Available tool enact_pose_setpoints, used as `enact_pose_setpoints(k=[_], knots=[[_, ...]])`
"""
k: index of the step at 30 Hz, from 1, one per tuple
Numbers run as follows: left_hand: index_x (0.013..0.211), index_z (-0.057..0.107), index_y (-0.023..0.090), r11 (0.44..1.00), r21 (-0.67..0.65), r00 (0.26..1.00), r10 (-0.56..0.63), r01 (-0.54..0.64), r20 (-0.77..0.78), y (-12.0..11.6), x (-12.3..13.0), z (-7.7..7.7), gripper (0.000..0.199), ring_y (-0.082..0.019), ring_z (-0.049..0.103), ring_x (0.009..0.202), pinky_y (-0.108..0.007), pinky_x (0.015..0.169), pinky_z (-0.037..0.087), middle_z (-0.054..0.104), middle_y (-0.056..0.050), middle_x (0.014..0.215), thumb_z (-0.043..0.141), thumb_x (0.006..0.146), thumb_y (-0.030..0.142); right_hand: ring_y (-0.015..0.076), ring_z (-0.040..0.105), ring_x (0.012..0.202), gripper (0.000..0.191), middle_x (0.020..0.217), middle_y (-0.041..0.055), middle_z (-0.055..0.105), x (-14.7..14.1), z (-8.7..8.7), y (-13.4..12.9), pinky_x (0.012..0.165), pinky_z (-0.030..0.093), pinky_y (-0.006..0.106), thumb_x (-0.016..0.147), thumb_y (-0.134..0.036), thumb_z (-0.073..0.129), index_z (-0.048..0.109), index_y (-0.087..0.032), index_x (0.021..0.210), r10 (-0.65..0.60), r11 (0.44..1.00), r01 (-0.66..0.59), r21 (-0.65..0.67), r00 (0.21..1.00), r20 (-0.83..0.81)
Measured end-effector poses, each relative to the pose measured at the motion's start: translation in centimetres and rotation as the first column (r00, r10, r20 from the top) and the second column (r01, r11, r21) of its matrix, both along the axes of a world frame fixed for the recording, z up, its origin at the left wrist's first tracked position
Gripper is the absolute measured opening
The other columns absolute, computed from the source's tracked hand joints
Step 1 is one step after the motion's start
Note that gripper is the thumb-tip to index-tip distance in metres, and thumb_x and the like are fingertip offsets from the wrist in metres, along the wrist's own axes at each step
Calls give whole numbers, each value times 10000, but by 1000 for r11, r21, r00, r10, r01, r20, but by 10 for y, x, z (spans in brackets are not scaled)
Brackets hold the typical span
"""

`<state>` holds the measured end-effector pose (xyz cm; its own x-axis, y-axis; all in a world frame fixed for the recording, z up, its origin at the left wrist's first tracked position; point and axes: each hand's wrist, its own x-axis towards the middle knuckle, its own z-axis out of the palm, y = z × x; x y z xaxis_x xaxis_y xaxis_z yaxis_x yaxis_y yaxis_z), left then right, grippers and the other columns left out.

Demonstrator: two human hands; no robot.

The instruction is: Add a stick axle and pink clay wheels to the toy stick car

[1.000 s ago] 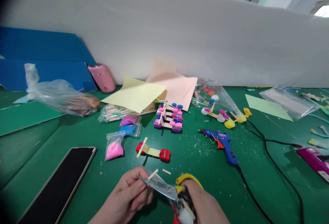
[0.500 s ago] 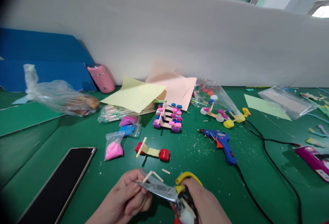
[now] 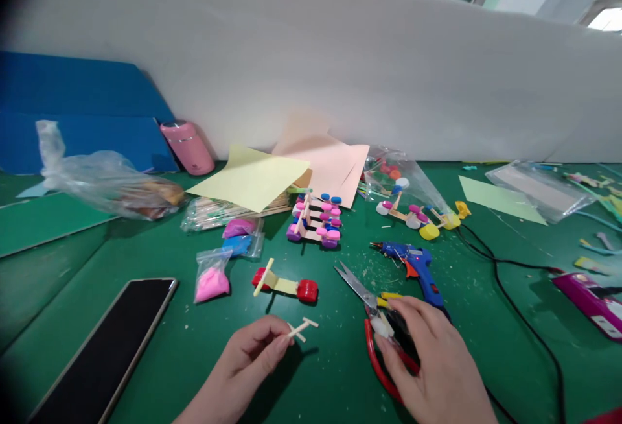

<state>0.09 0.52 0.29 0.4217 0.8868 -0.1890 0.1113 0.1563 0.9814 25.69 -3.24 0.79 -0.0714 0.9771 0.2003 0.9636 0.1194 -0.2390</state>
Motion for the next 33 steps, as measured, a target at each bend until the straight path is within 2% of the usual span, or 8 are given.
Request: enact_pose_setpoints(k=[3, 5, 8, 12, 15, 18, 25, 33], knots=[[697, 506, 168, 974, 204, 980, -61, 100, -189, -4, 5, 2, 231, -118, 403, 591, -227, 554, 314, 464, 7, 632, 398, 854, 299, 205, 538, 945, 334, 1029, 76, 576, -34, 19, 5, 796, 440, 327, 795, -278, 530, 470, -213, 1117, 287, 953, -283, 110, 957, -28], [727, 498, 177, 930, 320, 954, -88, 181, -285, -6, 8, 4, 210, -133, 450, 618, -235, 578, 339, 522, -18, 672, 356, 864, 249, 198, 554, 864, 340, 969, 72, 598, -56, 24, 11, 726, 442, 299, 779, -251, 541, 493, -196, 1110, 462, 887, -461, 34, 886, -47], [745, 491, 174, 825, 462, 876, -80, 326, -475, -8, 8, 8, 199, -151, 491, 617, -253, 572, 349, 580, -53, 703, 323, 851, 170, 176, 540, 676, 164, 782, 53, 615, -77, 21, 18, 582, 392, 278, 828, -191, 451, 571, -172, 939, 520, 849, -520, -94, 854, -33], [723, 522, 156, 656, 538, 680, 50, 530, -731, -9, 5, 9, 154, -177, 511, 555, -295, 542, 326, 609, -70, 659, 389, 757, 88, 157, 493, 587, 131, 676, 30, 595, -84, 8, 21, 528, 312, 272, 819, -150, 437, 565, -172, 797, 566, 814, -554, -173, 824, 19], [707, 543, 161, 540, 561, 575, 164, 628, -801, -12, 2, 4, 122, -185, 513, 527, -314, 536, 298, 613, -54, 612, 460, 676, 77, 152, 488, 578, 32, 680, 19, 602, -86, 0, 20, 515, 301, 269, 733, -168, 528, 546, -173, 759, 601, 781, -581, -231, 799, 24], [715, 555, 164, 476, 581, 552, 218, 660, -805, -16, 0, -2, 131, -181, 515, 519, -316, 535, 287, 613, -43, 595, 478, 656, 76, 151, 493, 571, 97, 692, 16, 609, -89, -7, 18, 511, 314, 270, 673, -213, 578, 533, -174, 750, 614, 762, -586, -277, 789, 21], [764, 556, 164, 528, 534, 512, 204, 660, -834, -23, -5, -17, 175, -195, 536, 524, -328, 557, 318, 618, -45, 610, 470, 649, 64, 143, 494, 593, 55, 711, -1, 602, -92, -13, 20, 552, 333, 269, 722, -230, 520, 505, -188, 754, 636, 729, -615, -301, 771, -34], [739, 554, 171, 588, 506, 454, 248, 632, -856, -32, -1, -17, 203, -196, 548, 535, -321, 556, 323, 620, -44, 613, 450, 661, 16, 146, 511, 612, 60, 729, -3, 611, -90, -9, 19, 567, 351, 261, 716, -199, 516, 525, -188, 774, 625, 718, -610, -334, 777, -77]])
